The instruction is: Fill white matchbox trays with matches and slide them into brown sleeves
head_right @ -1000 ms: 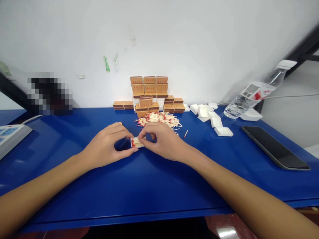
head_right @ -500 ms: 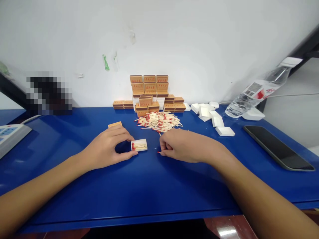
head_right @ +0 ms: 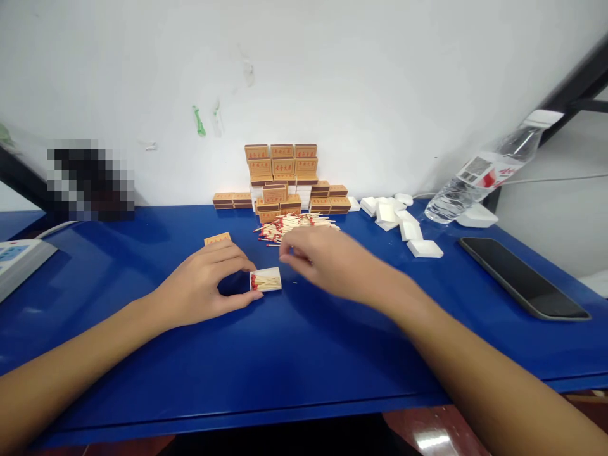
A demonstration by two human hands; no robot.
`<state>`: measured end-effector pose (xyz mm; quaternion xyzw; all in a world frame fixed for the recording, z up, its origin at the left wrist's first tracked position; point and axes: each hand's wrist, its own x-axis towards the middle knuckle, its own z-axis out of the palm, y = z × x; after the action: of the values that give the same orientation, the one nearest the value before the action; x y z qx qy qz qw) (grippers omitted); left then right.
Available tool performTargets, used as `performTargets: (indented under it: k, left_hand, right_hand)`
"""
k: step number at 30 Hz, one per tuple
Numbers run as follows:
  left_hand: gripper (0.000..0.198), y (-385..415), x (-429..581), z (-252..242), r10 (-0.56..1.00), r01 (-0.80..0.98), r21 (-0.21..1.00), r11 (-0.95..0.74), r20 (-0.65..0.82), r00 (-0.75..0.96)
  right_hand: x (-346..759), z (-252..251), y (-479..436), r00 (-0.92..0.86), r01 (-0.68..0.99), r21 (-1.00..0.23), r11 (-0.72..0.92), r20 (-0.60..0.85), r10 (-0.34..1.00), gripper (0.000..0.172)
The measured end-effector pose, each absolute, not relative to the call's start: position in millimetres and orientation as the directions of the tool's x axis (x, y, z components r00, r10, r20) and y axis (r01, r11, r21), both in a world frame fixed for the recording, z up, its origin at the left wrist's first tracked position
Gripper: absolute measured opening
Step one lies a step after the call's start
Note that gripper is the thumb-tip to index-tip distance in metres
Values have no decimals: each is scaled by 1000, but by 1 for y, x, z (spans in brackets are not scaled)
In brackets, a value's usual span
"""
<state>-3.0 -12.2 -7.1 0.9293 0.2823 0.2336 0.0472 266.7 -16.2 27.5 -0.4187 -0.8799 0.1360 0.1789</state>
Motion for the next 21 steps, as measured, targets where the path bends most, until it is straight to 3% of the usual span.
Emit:
performTargets:
  k: [7, 10, 16, 21]
  left_hand:
    - [26, -10, -4, -6, 577, 510, 271, -816, 395, 715]
    - [25, -7, -5, -7, 580, 522, 253, -814, 395, 713]
    - [27, -8, -5, -8, 572, 517, 245, -820, 395, 719]
    - [25, -9, -4, -8, 557, 505, 237, -830, 409, 723]
  right_hand:
    - [319, 38, 8, -543, 801, -394, 450, -161, 824, 11]
    - [319, 35, 9, -567, 791, -370, 488, -141, 812, 12]
    - [311, 36, 7, -714, 647, -491, 583, -123, 689, 28]
    - [309, 33, 10, -666, 704, -481, 523, -191, 721, 11]
